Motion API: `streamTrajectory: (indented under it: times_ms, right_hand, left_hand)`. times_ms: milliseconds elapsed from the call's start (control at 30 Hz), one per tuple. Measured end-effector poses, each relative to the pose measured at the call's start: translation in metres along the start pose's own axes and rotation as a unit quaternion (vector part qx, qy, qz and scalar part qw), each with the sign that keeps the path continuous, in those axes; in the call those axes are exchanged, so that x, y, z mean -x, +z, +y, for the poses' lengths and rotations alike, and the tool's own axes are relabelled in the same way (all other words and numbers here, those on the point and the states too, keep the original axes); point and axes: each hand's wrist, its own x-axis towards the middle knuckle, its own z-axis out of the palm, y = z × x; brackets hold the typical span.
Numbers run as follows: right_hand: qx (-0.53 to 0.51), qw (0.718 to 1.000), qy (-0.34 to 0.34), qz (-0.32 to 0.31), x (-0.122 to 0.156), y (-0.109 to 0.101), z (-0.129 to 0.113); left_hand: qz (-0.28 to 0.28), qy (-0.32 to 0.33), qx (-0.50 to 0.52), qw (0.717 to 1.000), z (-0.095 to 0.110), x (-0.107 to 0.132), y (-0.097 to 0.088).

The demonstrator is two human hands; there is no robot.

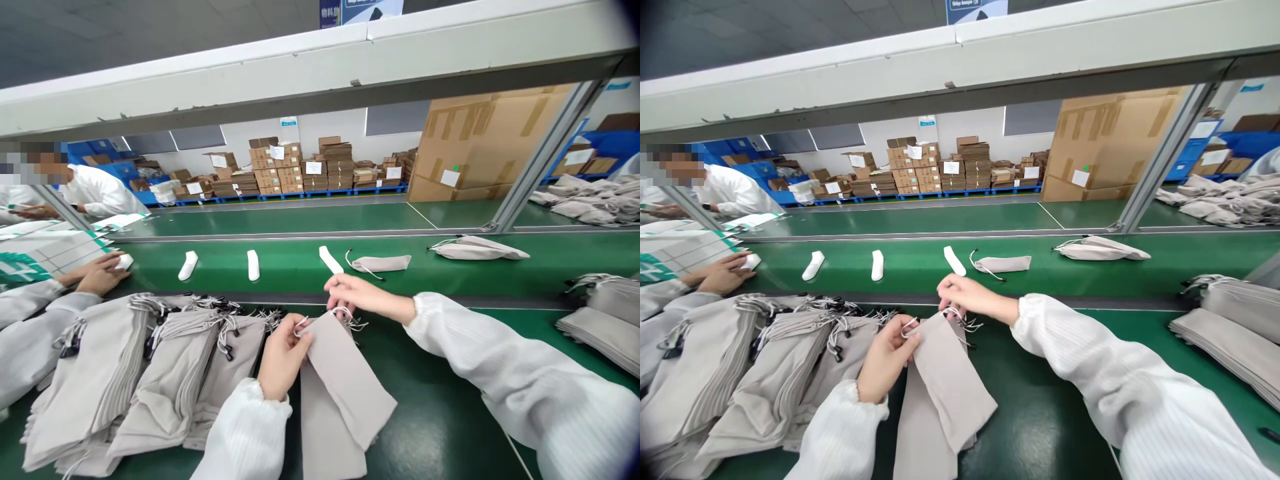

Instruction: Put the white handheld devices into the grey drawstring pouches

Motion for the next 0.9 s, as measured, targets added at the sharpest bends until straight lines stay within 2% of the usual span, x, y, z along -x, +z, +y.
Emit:
streamTrajectory:
  times_ms: [67, 200, 333, 433, 533, 700, 900]
  right_hand:
    - [0.100, 0.991, 0.030, 0.083, -0.033, -0.010, 0.018]
    - [0.228, 0.956, 0.092, 0.158, -0.091, -0.023, 0.049]
    - [0.321, 0.920, 0.141, 0.178, -0.124, -0.015, 0.065]
    - [0.366, 0.899, 0.162, 0.179, -0.134, -0.013, 0.073]
    - [0.390, 0.887, 0.192, 0.157, -0.135, -0.023, 0.079]
    - [0.384, 0.890, 0.232, 0.079, -0.131, -0.046, 0.085]
    - [0.341, 0.923, 0.153, 0.092, -0.114, -0.042, 0.083]
  left_hand:
    - [0.023, 0.046, -0.085, 0.995, -0.014, -0.003, 0.000]
    - [0.047, 0.158, -0.227, 0.960, -0.026, -0.003, 0.002]
    - [0.078, 0.221, -0.346, 0.909, -0.024, 0.000, 0.002]
    - [0.088, 0.279, -0.415, 0.862, -0.019, 0.001, 0.001]
    - [0.079, 0.319, -0.430, 0.841, -0.012, 0.001, 0.001]
    - [0.037, 0.341, -0.379, 0.860, -0.005, 0.002, 0.002]
    - [-0.010, 0.272, -0.225, 0.936, -0.004, 0.003, 0.005]
